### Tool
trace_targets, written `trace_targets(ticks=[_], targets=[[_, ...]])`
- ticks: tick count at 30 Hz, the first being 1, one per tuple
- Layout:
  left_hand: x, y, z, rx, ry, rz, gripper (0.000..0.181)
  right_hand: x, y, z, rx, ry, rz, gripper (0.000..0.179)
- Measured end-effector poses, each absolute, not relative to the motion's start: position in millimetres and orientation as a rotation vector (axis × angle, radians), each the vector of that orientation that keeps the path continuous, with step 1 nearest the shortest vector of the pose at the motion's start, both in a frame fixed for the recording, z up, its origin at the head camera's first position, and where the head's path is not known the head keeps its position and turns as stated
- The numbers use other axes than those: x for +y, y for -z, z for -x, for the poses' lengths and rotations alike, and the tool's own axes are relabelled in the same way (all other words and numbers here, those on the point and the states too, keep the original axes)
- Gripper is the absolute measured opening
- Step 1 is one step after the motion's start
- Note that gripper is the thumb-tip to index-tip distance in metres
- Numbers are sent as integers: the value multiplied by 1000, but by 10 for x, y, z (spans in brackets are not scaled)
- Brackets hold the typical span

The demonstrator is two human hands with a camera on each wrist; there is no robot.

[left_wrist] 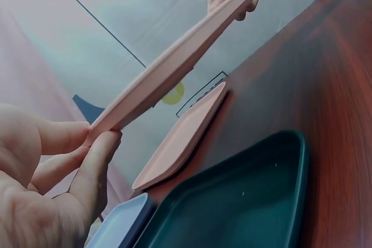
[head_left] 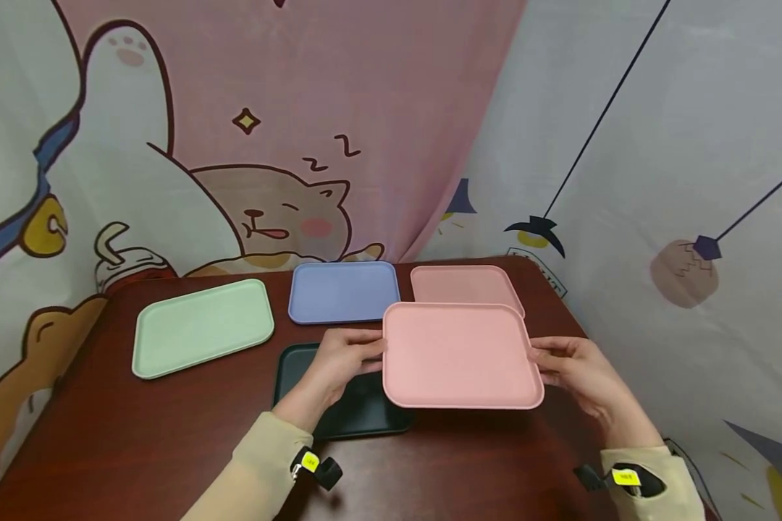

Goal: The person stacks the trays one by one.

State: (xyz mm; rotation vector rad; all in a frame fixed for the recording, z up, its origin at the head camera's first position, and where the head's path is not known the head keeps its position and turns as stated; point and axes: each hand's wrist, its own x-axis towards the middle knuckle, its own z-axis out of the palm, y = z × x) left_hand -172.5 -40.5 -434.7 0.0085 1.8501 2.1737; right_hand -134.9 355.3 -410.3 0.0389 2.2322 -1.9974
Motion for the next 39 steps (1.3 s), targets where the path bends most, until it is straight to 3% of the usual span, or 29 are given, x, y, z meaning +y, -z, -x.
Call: trace_targets(ticks=[39], targets=[[-1312, 4517, 1459, 1906, -2269, 157, 32, 2659, 4419, 1471, 2199, 2009, 54, 38]])
